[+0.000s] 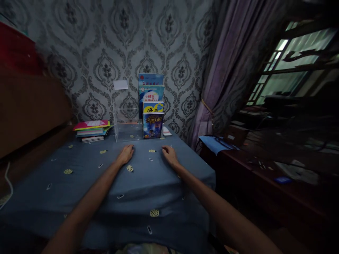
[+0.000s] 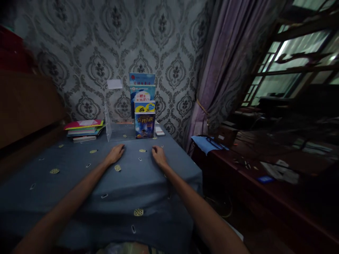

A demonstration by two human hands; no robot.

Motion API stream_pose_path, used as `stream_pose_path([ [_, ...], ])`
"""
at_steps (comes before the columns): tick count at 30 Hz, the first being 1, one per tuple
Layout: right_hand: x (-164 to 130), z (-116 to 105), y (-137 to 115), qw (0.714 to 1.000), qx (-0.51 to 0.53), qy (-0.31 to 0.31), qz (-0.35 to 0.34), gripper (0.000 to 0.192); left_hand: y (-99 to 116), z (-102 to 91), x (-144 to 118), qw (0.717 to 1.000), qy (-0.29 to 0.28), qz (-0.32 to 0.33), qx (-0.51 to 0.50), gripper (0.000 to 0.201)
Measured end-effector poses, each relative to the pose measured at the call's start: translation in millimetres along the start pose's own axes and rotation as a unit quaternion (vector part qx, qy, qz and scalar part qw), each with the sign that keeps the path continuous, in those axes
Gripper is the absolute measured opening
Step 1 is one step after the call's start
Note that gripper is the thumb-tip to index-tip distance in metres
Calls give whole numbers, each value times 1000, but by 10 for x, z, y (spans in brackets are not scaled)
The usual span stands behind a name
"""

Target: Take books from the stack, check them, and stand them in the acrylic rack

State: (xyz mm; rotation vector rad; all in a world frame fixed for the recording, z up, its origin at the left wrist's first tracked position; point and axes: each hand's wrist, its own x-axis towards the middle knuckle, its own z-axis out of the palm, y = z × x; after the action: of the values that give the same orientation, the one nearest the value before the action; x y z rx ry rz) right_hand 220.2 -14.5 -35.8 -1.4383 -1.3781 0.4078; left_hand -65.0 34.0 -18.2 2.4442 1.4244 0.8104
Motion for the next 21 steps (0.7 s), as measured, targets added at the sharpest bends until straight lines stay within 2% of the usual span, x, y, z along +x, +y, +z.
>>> stream_pose_path([
  [10,-29,-24,141,998,51,-30,7,26,-15,84,-25,999,2,-11,-39,28],
  [13,-12,-54,180,996,84,-26,19,25,3,65,57,998,14,-9,-68,31],
  [17,233,-173,215,991,127,4,41,32,71,-39,421,991,51,-6,-122,37],
  [21,868,-337,134,985,159,58,41,47,204,-182,978,979,99,13,-179,46],
])
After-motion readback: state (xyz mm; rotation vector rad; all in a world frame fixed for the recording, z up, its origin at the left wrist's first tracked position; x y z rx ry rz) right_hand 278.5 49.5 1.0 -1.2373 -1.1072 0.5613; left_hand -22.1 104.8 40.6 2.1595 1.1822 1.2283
